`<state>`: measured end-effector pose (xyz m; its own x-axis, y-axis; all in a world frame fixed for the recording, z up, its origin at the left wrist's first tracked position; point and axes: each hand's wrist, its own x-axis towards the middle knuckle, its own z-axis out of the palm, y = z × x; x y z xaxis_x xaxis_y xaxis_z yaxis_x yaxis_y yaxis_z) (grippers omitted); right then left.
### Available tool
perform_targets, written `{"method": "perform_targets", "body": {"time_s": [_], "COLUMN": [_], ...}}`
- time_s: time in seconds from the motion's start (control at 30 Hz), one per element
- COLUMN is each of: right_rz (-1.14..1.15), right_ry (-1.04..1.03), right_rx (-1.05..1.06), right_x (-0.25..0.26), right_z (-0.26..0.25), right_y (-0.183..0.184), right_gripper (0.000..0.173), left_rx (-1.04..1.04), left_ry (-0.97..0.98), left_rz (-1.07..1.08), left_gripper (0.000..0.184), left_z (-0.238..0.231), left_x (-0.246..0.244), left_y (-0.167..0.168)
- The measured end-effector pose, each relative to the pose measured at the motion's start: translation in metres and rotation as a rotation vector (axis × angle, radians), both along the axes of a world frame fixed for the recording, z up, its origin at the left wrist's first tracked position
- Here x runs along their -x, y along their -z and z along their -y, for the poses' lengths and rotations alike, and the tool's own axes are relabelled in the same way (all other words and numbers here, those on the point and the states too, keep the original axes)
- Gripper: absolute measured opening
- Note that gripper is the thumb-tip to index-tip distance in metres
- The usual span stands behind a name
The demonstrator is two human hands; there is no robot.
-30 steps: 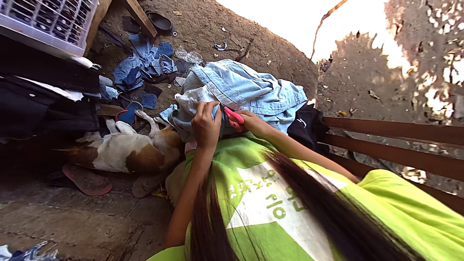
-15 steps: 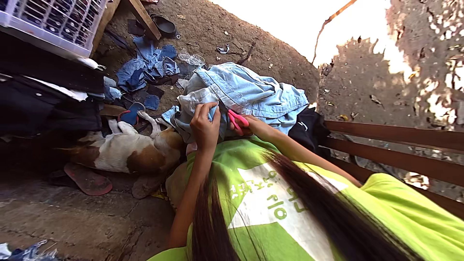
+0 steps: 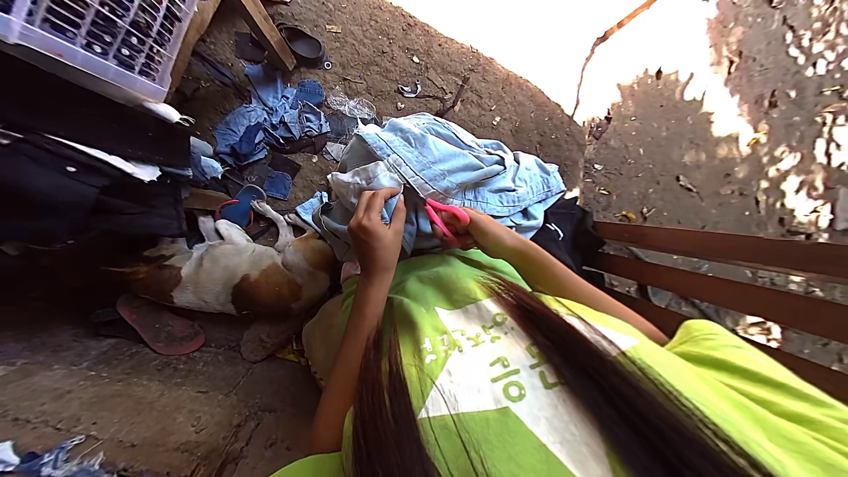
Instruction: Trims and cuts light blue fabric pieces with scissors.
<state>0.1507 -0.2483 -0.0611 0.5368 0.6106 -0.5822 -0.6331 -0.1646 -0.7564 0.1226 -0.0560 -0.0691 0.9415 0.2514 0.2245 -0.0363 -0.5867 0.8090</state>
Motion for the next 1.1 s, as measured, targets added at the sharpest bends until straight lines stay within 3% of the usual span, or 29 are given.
{"method": "perform_targets", "body": {"time_s": [0.2,0.47,0.77,0.97,1.1], "right_rz": [0.123,0.1,0.178,0.021,-0.053], "right_ry": [-0.02,-0.04,0.077,-0.031,-0.065], "right_rx": [0.147,0.076,-0.008,-0.05,-0.064], "right_x": [0.006,0.001,0.008,-0.002,-0.017], "right_z": [-0.005,-0.017,-0.015,-0.003,0.009], "right_y": [-0.017,0.0,-0.002,-0.008,-0.018], "right_gripper": [0.037,0.045,0.032,0.035,0.04], "left_rx": [0.02,-0.01,0.029,0.204,0.051], "left_ry": [-0.026,0.062,-0.002,-0.023,0.136], "left_rz": [0.001,0.008,0.032,-0.051,-0.209], "left_gripper": [0.012,0.014,0.012,0.013,0.02], "left_z": [0.002,0.003,0.001,-0.022,-0.046], "left_x": [-0.003,0.009,0.003,-0.007,-0.028], "left_y": [-0.003,-0.002,0.001,-0.009,-0.024]}}
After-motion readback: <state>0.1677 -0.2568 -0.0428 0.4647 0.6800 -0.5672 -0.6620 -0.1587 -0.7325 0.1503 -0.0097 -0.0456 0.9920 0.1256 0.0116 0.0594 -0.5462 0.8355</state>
